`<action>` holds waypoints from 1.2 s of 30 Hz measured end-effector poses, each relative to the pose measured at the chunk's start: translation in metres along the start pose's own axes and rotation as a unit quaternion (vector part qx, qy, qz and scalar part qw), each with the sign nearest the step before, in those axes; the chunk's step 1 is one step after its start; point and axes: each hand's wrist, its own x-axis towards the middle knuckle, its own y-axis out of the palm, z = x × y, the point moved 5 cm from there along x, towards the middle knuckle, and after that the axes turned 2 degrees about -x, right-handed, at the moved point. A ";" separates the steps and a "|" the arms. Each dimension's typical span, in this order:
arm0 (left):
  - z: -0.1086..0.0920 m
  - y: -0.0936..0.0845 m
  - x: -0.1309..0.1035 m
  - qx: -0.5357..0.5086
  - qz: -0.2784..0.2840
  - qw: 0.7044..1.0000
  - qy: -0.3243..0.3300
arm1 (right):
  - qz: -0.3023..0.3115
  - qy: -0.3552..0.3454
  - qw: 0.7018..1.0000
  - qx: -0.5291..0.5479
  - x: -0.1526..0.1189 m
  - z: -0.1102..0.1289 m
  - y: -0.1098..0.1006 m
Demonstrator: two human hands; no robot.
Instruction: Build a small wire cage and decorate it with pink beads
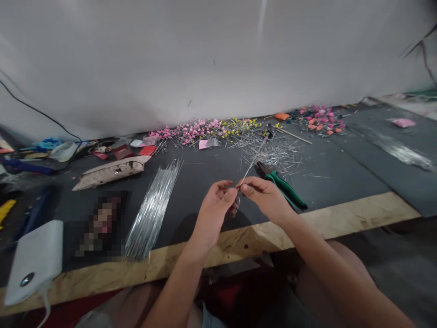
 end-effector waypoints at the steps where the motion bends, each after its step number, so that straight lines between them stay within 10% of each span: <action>1: -0.001 0.000 0.000 0.025 -0.002 0.999 0.020 | -0.006 0.004 1.000 0.002 0.000 0.000 0.000; 9: -0.009 0.001 -0.007 0.365 -0.052 0.899 0.236 | -0.075 0.031 0.996 -0.029 -0.002 -0.004 0.000; 17: -0.020 0.005 -0.015 0.462 -0.100 0.818 0.328 | -0.095 0.030 0.995 -0.027 -0.005 -0.006 0.004; 36: -0.017 -0.003 -0.010 0.345 -0.124 0.900 0.237 | -0.064 0.052 0.991 0.103 -0.009 -0.004 0.011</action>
